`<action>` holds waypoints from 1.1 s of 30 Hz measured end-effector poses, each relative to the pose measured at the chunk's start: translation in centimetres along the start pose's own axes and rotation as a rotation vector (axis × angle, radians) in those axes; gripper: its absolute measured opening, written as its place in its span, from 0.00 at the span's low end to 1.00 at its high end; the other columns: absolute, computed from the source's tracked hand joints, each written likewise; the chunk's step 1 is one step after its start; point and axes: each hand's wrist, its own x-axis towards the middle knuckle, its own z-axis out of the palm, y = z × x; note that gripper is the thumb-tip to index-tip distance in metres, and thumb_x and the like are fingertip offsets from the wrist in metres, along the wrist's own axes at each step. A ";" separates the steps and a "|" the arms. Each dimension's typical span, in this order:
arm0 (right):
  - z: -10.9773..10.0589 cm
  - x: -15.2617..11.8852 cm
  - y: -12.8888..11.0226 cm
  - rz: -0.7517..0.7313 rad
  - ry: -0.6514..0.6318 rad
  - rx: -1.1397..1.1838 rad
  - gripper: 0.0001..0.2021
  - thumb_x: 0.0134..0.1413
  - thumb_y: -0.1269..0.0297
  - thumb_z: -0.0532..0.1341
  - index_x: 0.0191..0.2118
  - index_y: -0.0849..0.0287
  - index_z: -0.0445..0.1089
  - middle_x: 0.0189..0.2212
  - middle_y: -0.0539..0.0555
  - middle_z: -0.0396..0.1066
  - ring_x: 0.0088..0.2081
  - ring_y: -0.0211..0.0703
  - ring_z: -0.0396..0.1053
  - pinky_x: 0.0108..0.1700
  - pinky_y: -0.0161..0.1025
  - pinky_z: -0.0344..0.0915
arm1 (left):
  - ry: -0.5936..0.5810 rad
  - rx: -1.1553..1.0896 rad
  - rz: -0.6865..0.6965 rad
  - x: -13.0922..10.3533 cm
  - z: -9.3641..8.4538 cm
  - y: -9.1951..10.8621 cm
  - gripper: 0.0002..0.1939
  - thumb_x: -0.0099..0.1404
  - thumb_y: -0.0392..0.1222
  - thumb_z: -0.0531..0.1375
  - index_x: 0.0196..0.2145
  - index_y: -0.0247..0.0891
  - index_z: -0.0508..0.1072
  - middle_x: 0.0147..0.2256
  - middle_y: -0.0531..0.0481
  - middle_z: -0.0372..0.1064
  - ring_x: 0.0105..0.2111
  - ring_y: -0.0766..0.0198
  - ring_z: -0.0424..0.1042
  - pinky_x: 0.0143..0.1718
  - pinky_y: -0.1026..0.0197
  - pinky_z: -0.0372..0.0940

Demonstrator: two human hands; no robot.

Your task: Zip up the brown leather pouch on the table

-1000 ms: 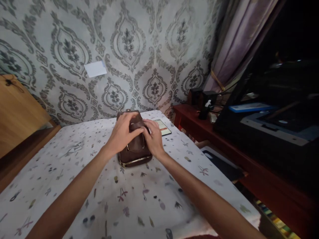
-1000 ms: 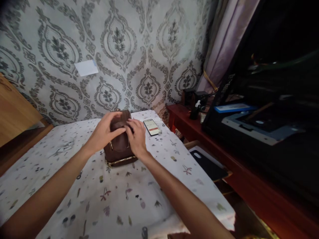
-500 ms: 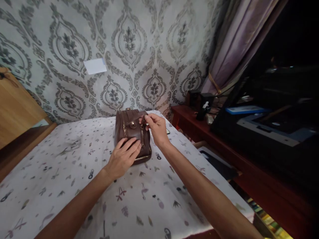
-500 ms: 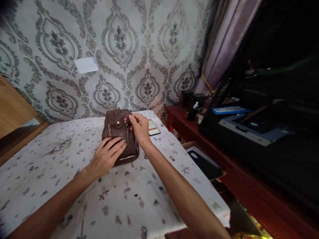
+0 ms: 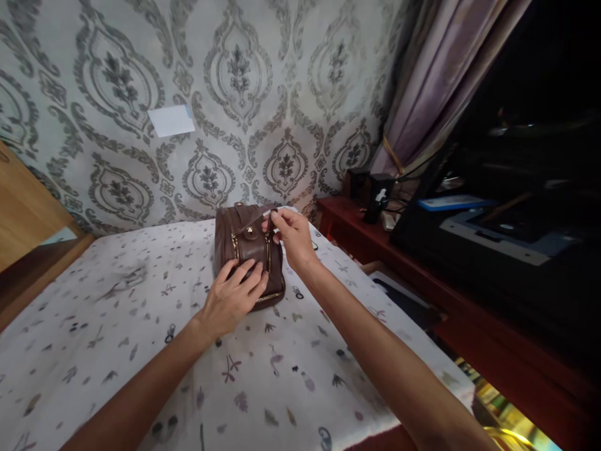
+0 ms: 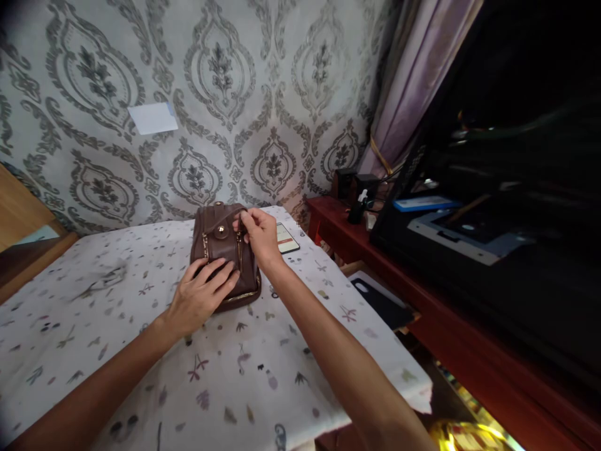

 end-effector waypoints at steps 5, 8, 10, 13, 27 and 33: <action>0.3 0.1 0.0 -0.008 0.001 -0.043 0.17 0.51 0.47 0.64 0.28 0.57 0.71 0.23 0.50 0.72 0.24 0.35 0.64 0.21 0.31 0.52 | -0.025 -0.009 0.000 0.2 -0.3 -0.3 0.15 0.69 0.31 0.54 0.50 0.38 0.75 0.53 0.42 0.74 0.54 0.51 0.70 0.54 0.45 0.62; 0.6 0.1 0.1 -0.031 0.013 -0.087 0.16 0.52 0.48 0.63 0.29 0.57 0.71 0.23 0.50 0.72 0.24 0.35 0.63 0.22 0.32 0.52 | -0.025 -0.042 -0.002 1.0 -0.5 -0.5 0.12 0.69 0.32 0.54 0.45 0.38 0.76 0.55 0.40 0.73 0.56 0.48 0.69 0.54 0.41 0.60; 0.7 0.0 0.1 -0.048 0.018 -0.105 0.16 0.53 0.48 0.63 0.28 0.57 0.70 0.23 0.50 0.72 0.24 0.35 0.63 0.23 0.32 0.54 | -0.044 -0.078 0.005 1.5 -0.7 -0.6 0.12 0.68 0.33 0.54 0.44 0.38 0.76 0.56 0.39 0.71 0.58 0.45 0.67 0.54 0.38 0.59; 0.9 -0.1 0.1 -0.062 0.031 -0.125 0.16 0.53 0.48 0.63 0.28 0.57 0.70 0.23 0.49 0.71 0.24 0.35 0.63 0.24 0.32 0.55 | -0.065 -0.119 -0.009 2.0 -0.9 -0.6 0.11 0.67 0.32 0.55 0.43 0.38 0.76 0.57 0.37 0.70 0.59 0.44 0.65 0.53 0.37 0.59; 1.3 -0.4 -0.1 -0.072 0.052 -0.202 0.17 0.52 0.46 0.63 0.29 0.57 0.70 0.22 0.48 0.70 0.25 0.36 0.65 0.26 0.33 0.58 | -0.082 -0.164 -0.093 1.7 -1.1 -0.2 0.16 0.68 0.31 0.53 0.48 0.39 0.75 0.60 0.43 0.69 0.62 0.48 0.63 0.56 0.38 0.58; 1.3 -0.6 0.0 -0.091 0.063 -0.195 0.18 0.52 0.46 0.63 0.29 0.57 0.70 0.23 0.49 0.71 0.26 0.37 0.65 0.27 0.33 0.59 | -0.083 -0.173 -0.097 1.6 -1.1 -0.3 0.16 0.68 0.31 0.53 0.49 0.39 0.75 0.60 0.43 0.68 0.62 0.48 0.63 0.56 0.38 0.59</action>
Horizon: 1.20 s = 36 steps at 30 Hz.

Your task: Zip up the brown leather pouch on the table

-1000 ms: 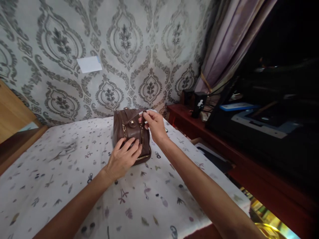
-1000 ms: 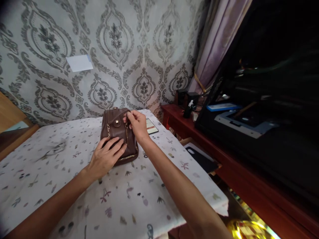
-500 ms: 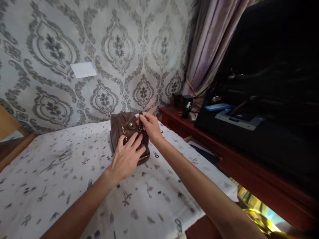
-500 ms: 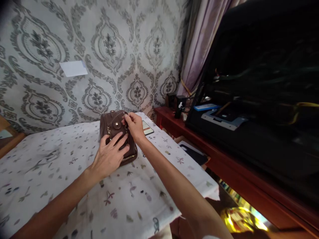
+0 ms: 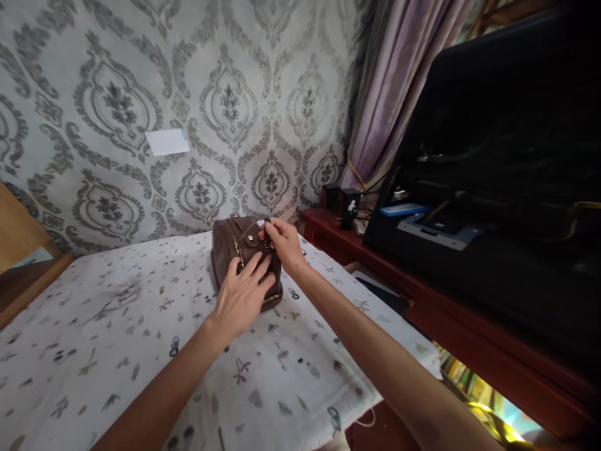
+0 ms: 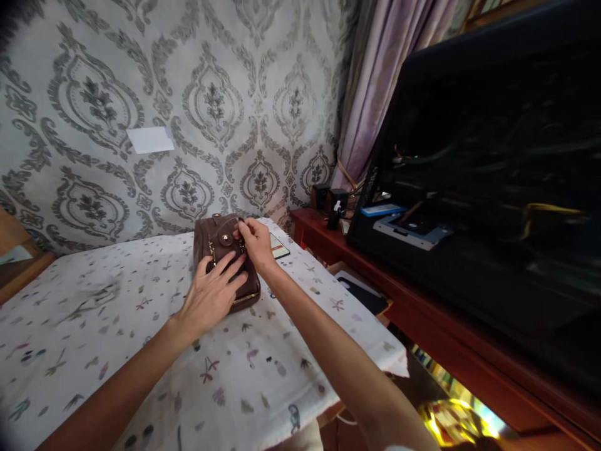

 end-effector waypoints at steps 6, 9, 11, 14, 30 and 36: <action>-0.4 -0.5 0.2 -0.014 0.020 0.015 0.17 0.52 0.46 0.62 0.28 0.57 0.69 0.23 0.49 0.73 0.24 0.36 0.63 0.27 0.34 0.58 | 0.017 -0.029 -0.024 -0.1 0.2 0.1 0.18 0.69 0.31 0.53 0.52 0.40 0.74 0.60 0.44 0.68 0.63 0.49 0.63 0.58 0.39 0.57; -0.4 -0.7 0.3 -0.017 0.022 0.013 0.16 0.52 0.47 0.62 0.29 0.57 0.70 0.23 0.49 0.73 0.23 0.35 0.62 0.27 0.34 0.59 | 0.016 -0.042 -0.038 -0.2 0.3 0.1 0.18 0.69 0.31 0.53 0.53 0.40 0.73 0.61 0.44 0.68 0.63 0.49 0.63 0.58 0.39 0.57; -0.4 -0.7 0.2 -0.021 0.018 0.006 0.16 0.53 0.48 0.62 0.29 0.57 0.71 0.22 0.48 0.72 0.22 0.35 0.62 0.28 0.34 0.59 | 0.012 -0.052 -0.045 -0.2 0.4 0.1 0.18 0.69 0.32 0.53 0.53 0.40 0.73 0.61 0.44 0.68 0.63 0.49 0.62 0.59 0.39 0.57; -0.3 -0.9 0.0 -0.036 0.007 -0.019 0.15 0.52 0.50 0.62 0.27 0.57 0.70 0.20 0.47 0.70 0.23 0.36 0.63 0.29 0.35 0.60 | 0.016 -0.067 -0.053 -0.2 0.6 0.1 0.18 0.69 0.32 0.53 0.53 0.40 0.73 0.61 0.44 0.68 0.63 0.50 0.62 0.59 0.39 0.56; -1.2 -2.9 -0.4 -0.064 0.015 -0.082 0.14 0.53 0.50 0.63 0.32 0.57 0.74 0.30 0.52 0.76 0.32 0.43 0.71 0.32 0.38 0.68 | 0.350 -0.343 -0.367 0.6 -0.8 -2.6 0.06 0.69 0.36 0.55 0.44 0.38 0.68 0.42 0.44 0.72 0.45 0.55 0.69 0.47 0.52 0.65; -1.1 -5.2 -0.5 -0.073 0.130 -0.126 0.12 0.53 0.57 0.64 0.42 0.56 0.71 0.40 0.55 0.75 0.41 0.45 0.71 0.36 0.38 0.69 | 0.152 -0.336 -0.487 3.0 -0.7 -6.2 0.03 0.68 0.40 0.58 0.37 0.39 0.71 0.38 0.47 0.70 0.41 0.55 0.69 0.42 0.56 0.63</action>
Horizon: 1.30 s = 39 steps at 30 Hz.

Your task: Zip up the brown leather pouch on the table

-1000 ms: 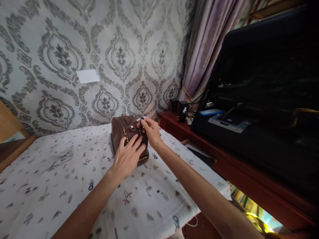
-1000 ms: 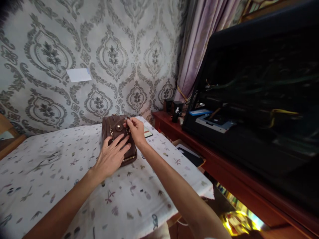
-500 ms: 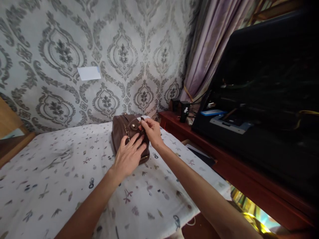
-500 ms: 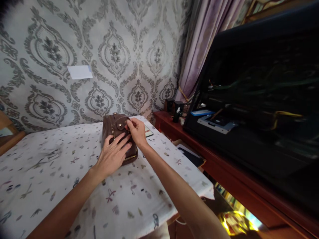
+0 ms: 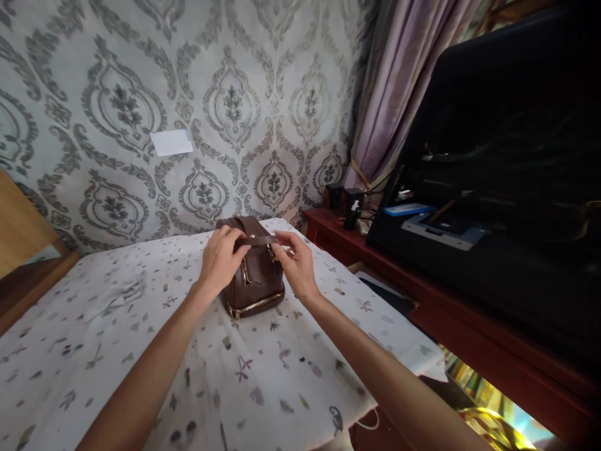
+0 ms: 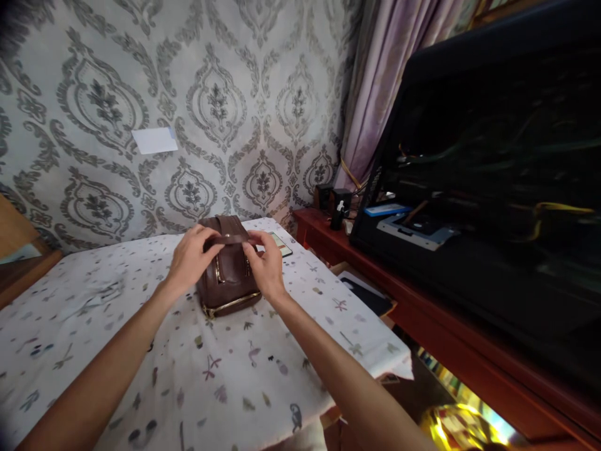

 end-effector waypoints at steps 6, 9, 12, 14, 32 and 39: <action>1.0 -4.7 -0.1 -0.298 -0.068 -0.344 0.05 0.63 0.64 0.58 0.41 0.56 0.69 0.36 0.55 0.73 0.38 0.44 0.70 0.41 0.41 0.69 | -0.084 -0.218 -0.157 2.1 -0.3 -1.3 0.10 0.67 0.40 0.57 0.29 0.37 0.72 0.26 0.53 0.69 0.28 0.63 0.67 0.32 0.63 0.58; 1.6 -6.2 0.3 -0.539 -0.233 -0.536 0.11 0.65 0.68 0.56 0.50 0.59 0.70 0.46 0.60 0.73 0.47 0.49 0.69 0.50 0.47 0.69 | -0.074 -0.292 -0.185 2.1 -0.4 -1.3 0.10 0.65 0.41 0.58 0.28 0.36 0.73 0.25 0.54 0.69 0.28 0.64 0.67 0.31 0.63 0.57; 1.9 -6.6 1.4 -0.608 -0.263 -0.688 0.16 0.67 0.70 0.54 0.56 0.60 0.69 0.49 0.61 0.73 0.48 0.51 0.68 0.49 0.49 0.69 | -0.039 -0.331 -0.197 1.9 -0.5 -1.1 0.07 0.63 0.40 0.59 0.30 0.36 0.74 0.25 0.55 0.70 0.26 0.65 0.66 0.31 0.64 0.58; 1.9 -6.6 2.2 -0.628 -0.266 -0.750 0.17 0.67 0.70 0.53 0.57 0.61 0.69 0.49 0.62 0.74 0.49 0.52 0.68 0.47 0.50 0.69 | -0.024 -0.341 -0.198 1.8 -0.5 -1.0 0.06 0.62 0.40 0.59 0.30 0.36 0.74 0.24 0.55 0.70 0.25 0.66 0.66 0.31 0.64 0.58; 1.9 -6.3 3.0 -0.665 -0.271 -0.774 0.16 0.69 0.68 0.52 0.55 0.61 0.71 0.49 0.61 0.75 0.48 0.51 0.68 0.45 0.48 0.66 | 0.033 -0.215 0.098 0.8 -1.0 -0.3 0.11 0.67 0.34 0.56 0.34 0.39 0.79 0.33 0.49 0.77 0.36 0.60 0.73 0.41 0.59 0.65; 1.4 -6.2 2.7 -0.643 -0.287 -0.730 0.16 0.68 0.68 0.52 0.57 0.59 0.70 0.48 0.62 0.73 0.47 0.51 0.68 0.45 0.48 0.67 | -0.077 -0.158 0.183 0.7 -1.8 -0.1 0.12 0.66 0.31 0.55 0.37 0.39 0.79 0.35 0.48 0.77 0.38 0.59 0.73 0.42 0.58 0.66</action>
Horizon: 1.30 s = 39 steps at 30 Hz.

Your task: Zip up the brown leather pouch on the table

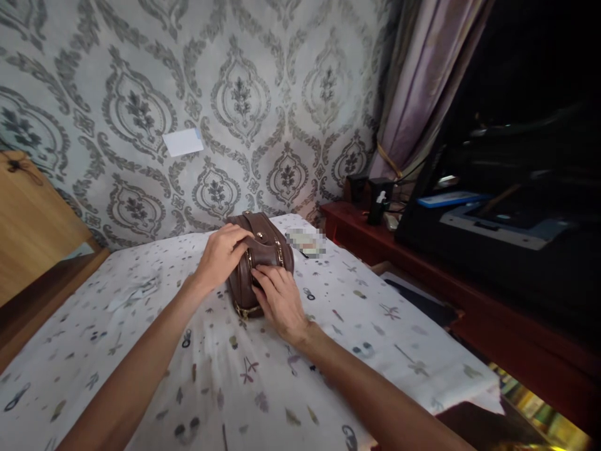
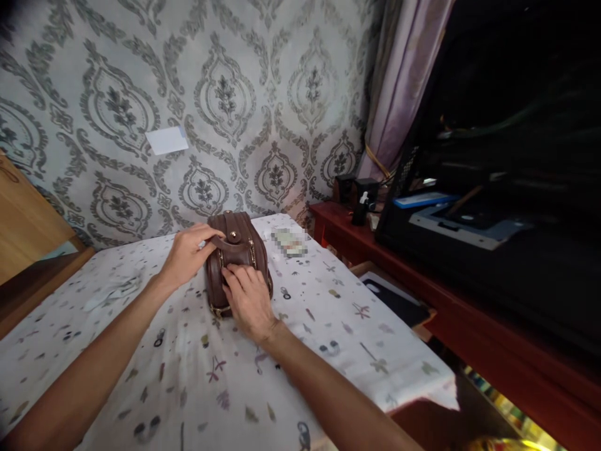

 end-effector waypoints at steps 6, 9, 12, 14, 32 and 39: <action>-0.2 -0.3 0.3 -0.005 0.016 0.015 0.17 0.67 0.69 0.55 0.59 0.59 0.68 0.49 0.62 0.72 0.47 0.52 0.68 0.47 0.48 0.67 | -0.117 -0.034 -0.023 0.5 -0.6 0.1 0.09 0.64 0.32 0.57 0.35 0.39 0.78 0.34 0.49 0.76 0.37 0.60 0.72 0.41 0.60 0.65; -0.4 -0.6 0.3 -0.008 0.033 -0.003 0.17 0.67 0.69 0.54 0.58 0.59 0.68 0.49 0.62 0.72 0.48 0.52 0.68 0.46 0.47 0.67 | -0.120 -0.044 -0.113 0.7 -0.5 0.0 0.07 0.65 0.35 0.59 0.28 0.38 0.73 0.28 0.52 0.71 0.30 0.63 0.68 0.34 0.62 0.61; -0.5 -0.8 0.3 -0.012 0.035 -0.014 0.18 0.67 0.70 0.53 0.60 0.59 0.67 0.50 0.62 0.72 0.50 0.52 0.67 0.47 0.47 0.67 | -0.056 -0.020 -0.162 0.6 -0.2 0.0 0.14 0.66 0.38 0.59 0.22 0.38 0.64 0.24 0.55 0.64 0.26 0.66 0.63 0.30 0.63 0.57; -0.5 -0.9 0.2 -0.009 0.023 -0.021 0.19 0.67 0.71 0.53 0.61 0.57 0.67 0.50 0.62 0.71 0.51 0.52 0.66 0.48 0.48 0.67 | -0.023 0.011 -0.167 0.4 -0.1 0.1 0.15 0.66 0.38 0.59 0.22 0.38 0.61 0.24 0.56 0.62 0.26 0.66 0.62 0.31 0.63 0.55; -0.3 -1.0 0.4 0.027 0.052 0.046 0.16 0.65 0.72 0.55 0.56 0.57 0.70 0.50 0.61 0.71 0.50 0.52 0.66 0.48 0.50 0.67 | 0.066 0.021 -0.218 -1.2 0.7 1.3 0.07 0.64 0.33 0.59 0.28 0.37 0.70 0.32 0.51 0.68 0.35 0.61 0.69 0.38 0.60 0.61; -0.3 -0.9 0.4 -0.007 0.071 0.031 0.15 0.66 0.72 0.55 0.55 0.58 0.69 0.50 0.62 0.71 0.50 0.53 0.66 0.47 0.50 0.68 | 0.041 -0.029 -0.161 -1.4 0.4 1.4 0.07 0.66 0.34 0.58 0.29 0.37 0.73 0.34 0.50 0.72 0.36 0.61 0.71 0.39 0.60 0.62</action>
